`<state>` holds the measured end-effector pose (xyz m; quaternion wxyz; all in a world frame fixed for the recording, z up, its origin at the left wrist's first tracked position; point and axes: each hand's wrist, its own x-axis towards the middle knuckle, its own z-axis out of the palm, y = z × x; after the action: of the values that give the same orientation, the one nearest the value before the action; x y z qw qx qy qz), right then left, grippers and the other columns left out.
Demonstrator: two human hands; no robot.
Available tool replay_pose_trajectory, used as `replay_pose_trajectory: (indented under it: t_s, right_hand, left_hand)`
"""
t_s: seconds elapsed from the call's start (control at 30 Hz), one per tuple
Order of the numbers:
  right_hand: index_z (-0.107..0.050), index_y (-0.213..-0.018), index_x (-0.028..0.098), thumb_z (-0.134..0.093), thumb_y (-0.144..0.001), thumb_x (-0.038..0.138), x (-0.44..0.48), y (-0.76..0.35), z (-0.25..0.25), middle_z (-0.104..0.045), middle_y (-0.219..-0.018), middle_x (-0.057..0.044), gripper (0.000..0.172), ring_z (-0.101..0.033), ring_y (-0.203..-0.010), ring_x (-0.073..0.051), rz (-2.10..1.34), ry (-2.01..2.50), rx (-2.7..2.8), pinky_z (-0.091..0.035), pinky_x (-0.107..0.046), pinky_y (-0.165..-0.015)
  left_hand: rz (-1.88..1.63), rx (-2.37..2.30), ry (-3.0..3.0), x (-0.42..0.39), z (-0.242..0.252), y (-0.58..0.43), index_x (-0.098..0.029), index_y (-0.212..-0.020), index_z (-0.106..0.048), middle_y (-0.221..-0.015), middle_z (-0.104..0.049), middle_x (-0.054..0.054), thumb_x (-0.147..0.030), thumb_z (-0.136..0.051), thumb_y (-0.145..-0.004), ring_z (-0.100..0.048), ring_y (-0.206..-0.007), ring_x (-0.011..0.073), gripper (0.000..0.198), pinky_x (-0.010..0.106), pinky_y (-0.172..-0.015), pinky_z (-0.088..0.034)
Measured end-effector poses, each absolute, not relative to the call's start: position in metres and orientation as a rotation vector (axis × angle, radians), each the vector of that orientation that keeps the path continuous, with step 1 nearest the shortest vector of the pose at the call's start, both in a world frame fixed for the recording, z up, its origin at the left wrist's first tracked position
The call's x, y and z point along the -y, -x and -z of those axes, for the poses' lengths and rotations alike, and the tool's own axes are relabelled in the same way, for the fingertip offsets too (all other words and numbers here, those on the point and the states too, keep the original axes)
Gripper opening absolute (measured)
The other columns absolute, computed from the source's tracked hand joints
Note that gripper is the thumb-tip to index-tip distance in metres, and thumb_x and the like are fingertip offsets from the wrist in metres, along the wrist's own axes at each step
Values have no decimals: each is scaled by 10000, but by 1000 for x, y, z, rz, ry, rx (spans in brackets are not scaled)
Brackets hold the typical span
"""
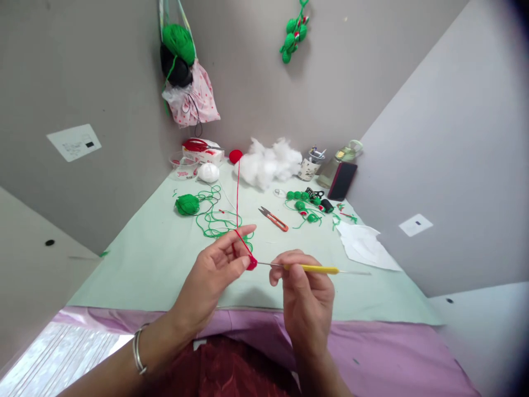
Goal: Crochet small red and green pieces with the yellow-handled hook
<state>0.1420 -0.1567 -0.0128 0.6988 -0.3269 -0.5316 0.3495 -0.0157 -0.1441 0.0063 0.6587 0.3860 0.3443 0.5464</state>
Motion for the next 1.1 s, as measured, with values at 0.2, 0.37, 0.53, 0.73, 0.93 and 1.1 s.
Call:
replay_pose_trajectory:
  t_s: [0.2, 0.37, 0.53, 0.73, 0.93, 1.1]
  right_hand:
    - [-800, -1034, 266, -633, -1029, 245, 154, -136, 2, -775, -969, -64, 168, -708, -859, -193, -791, 708, 1331, -605, -318, -710]
    - [-816, -1072, 279, -614, -1039, 227, 160, -132, -15, -710, -949, -51, 211, -684, -767, -154, -659, 655, 1428, -602, -288, -674]
    - [-820, -1070, 276, -625, -1034, 241, 157, -126, -21, -709, -951, -58, 201, -691, -740, -158, -731, 586, 1434, -612, -306, -665]
    - [-799, -1071, 280, -615, -1042, 248, 151, -120, -24, -721, -937, -43, 189, -691, -751, -167, -880, 487, 1360, -605, -318, -651]
    - [-814, -1023, 268, -665, -1020, 304, 149, -113, -32, -711, -917, -38, 153, -686, -714, -153, -961, 510, 1311, -590, -317, -659]
    - [-817, -925, 248, -729, -974, 361, 135, -110, -39, -705, -837, -24, 152, -630, -590, -107, -1118, 556, 1137, -545, -249, -551]
  left_hand:
    - [-1128, -668, -888, 149, -13, 19, -331, -1322, -753, -1001, -703, 11, -293, -844, -864, -638, -974, 185, 468, 331, -970, -479]
    - [-1130, -613, -844, 149, -29, 24, -300, -1368, -726, -920, -685, -2, -293, -853, -859, -600, -845, 148, 524, 316, -890, -475]
    - [-1124, -542, -812, 149, -38, 32, -274, -1453, -656, -901, -659, -4, -276, -857, -834, -573, -825, 153, 651, 325, -855, -454]
    - [-1104, -492, -823, 155, -49, 44, -243, -1436, -661, -973, -694, 27, -318, -828, -848, -596, -922, 187, 617, 377, -966, -425]
    - [-1154, -484, -802, 152, -58, 48, -244, -1393, -688, -858, -654, -20, -301, -882, -813, -594, -829, 148, 615, 343, -920, -437]
    - [-1099, -456, -733, 135, -50, 50, -229, -1480, -616, -881, -660, -12, -247, -898, -786, -603, -804, 134, 750, 297, -843, -453]
